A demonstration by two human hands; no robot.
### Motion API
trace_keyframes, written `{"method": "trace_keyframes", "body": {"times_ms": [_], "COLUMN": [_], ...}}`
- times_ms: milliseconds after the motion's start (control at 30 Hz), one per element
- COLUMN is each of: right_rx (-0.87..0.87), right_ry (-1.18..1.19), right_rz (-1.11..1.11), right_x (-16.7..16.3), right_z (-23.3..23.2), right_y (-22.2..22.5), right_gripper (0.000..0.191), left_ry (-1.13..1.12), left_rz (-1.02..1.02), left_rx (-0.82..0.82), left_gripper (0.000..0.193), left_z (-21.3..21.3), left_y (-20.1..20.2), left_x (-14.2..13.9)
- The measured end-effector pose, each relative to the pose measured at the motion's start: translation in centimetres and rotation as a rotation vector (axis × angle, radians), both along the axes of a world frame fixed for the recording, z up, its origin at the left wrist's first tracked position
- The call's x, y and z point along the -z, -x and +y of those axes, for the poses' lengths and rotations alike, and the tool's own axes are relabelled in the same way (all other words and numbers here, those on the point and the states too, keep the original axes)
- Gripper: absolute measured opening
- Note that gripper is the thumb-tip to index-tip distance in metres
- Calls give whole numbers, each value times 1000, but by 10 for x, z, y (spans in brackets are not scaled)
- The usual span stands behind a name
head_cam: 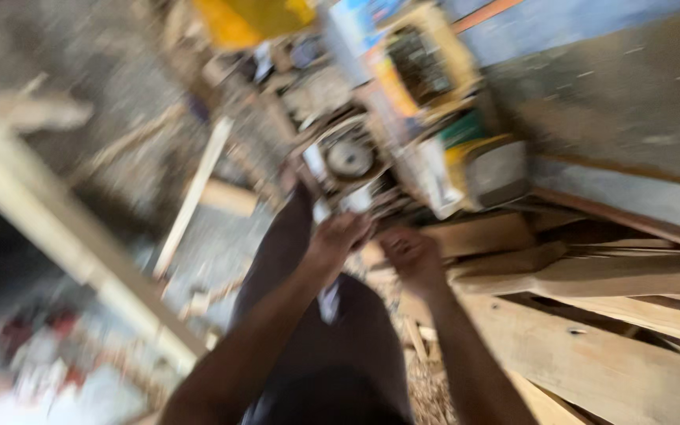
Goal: The person retrieves metal fasteners from a storage box, then uses a hammer to drive a nail into a wooden frame. They then use a power drill to fasten screws into the wooden structure.
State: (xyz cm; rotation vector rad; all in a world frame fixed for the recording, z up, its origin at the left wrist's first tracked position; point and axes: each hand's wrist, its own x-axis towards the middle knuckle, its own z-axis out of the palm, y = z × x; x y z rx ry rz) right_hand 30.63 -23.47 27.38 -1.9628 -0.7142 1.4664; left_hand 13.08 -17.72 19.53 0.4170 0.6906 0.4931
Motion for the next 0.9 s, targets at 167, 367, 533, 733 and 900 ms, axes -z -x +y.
{"method": "trace_keyframes", "body": {"times_ms": [167, 367, 533, 733, 900], "right_rx": [-28, -560, -665, -946, -1135], "right_ry": [-216, -638, -539, -689, -603], "right_rz": [-125, -576, -324, -300, -489], "right_x": [-33, -96, -155, -203, -223], "right_z": [-29, -51, -77, -62, -65], "right_y": [29, 91, 134, 222, 290], "right_gripper": [13, 17, 13, 11, 12], "left_ry": [171, 431, 387, 237, 81], "left_rz": [-235, -205, -296, -598, -717], "left_rx": [-197, -335, -455, -824, -947], "left_gripper": [25, 17, 22, 21, 25], "left_z": [-27, -73, -124, -157, -191], "left_y": [15, 65, 136, 207, 242], "left_x": [-12, -76, -135, -177, -188]}}
